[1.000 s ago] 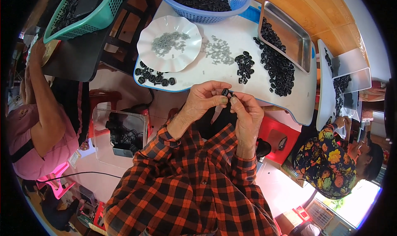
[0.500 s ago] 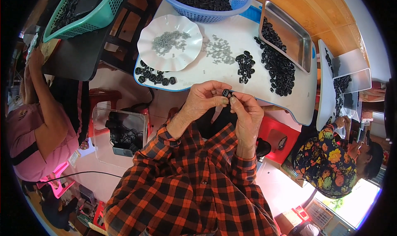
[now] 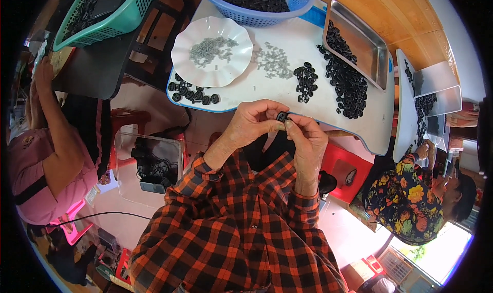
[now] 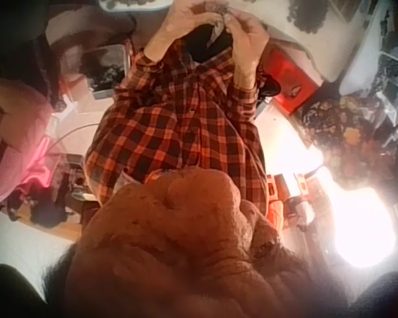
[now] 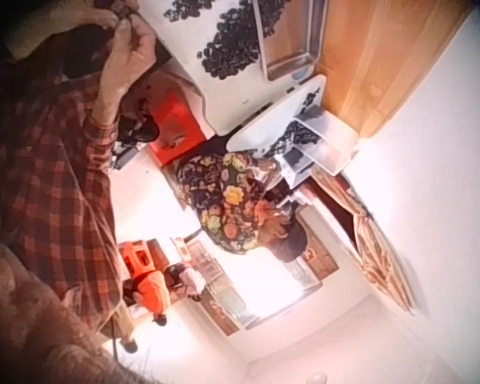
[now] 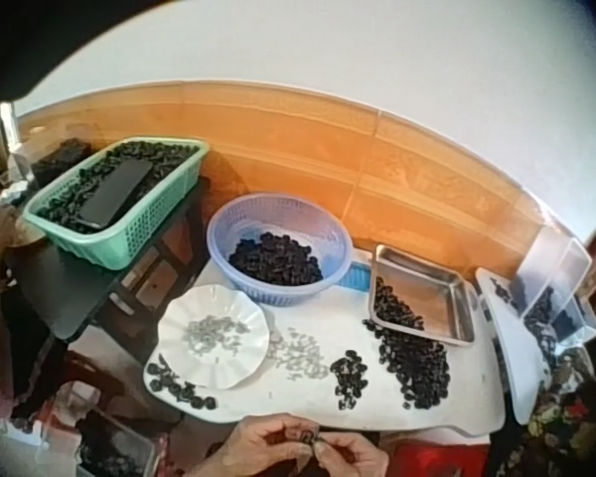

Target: The person assembles plastic cord locks by picking up components from the table and fitting them together by hand.

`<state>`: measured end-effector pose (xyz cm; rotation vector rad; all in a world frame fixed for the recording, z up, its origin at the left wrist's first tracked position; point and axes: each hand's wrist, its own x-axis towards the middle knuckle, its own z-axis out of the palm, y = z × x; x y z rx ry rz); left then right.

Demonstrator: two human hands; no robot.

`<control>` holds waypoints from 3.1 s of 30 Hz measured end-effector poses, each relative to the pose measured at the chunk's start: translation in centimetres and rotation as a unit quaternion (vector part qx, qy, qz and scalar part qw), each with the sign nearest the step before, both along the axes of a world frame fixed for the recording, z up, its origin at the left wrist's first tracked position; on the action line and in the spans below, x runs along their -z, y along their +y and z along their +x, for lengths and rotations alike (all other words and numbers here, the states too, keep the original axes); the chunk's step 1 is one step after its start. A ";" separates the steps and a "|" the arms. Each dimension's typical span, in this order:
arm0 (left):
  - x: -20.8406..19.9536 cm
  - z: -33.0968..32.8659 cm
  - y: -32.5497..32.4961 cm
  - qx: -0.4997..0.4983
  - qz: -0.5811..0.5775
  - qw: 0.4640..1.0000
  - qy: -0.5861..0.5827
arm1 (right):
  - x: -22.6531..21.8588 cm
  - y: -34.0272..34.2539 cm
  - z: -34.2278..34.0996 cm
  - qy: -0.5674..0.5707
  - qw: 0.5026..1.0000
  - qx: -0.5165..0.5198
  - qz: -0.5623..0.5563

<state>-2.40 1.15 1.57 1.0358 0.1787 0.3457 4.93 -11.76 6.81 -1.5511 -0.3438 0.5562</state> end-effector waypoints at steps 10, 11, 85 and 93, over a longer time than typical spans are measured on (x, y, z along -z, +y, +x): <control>0.1 -0.3 0.3 0.005 0.039 0.999 0.015 | 0.5 -0.2 0.1 0.000 1.000 -0.006 -0.012; 0.1 -0.3 0.3 0.012 0.046 0.999 0.020 | 0.5 -0.2 0.2 0.000 1.000 -0.006 -0.013; -0.4 -0.7 0.6 0.098 0.001 0.995 0.020 | 3.3 -1.3 2.7 0.277 0.936 -0.185 0.116; -0.3 -0.1 -0.3 0.029 0.044 0.998 -0.038 | 2.6 -1.2 2.7 0.269 0.938 -0.158 0.152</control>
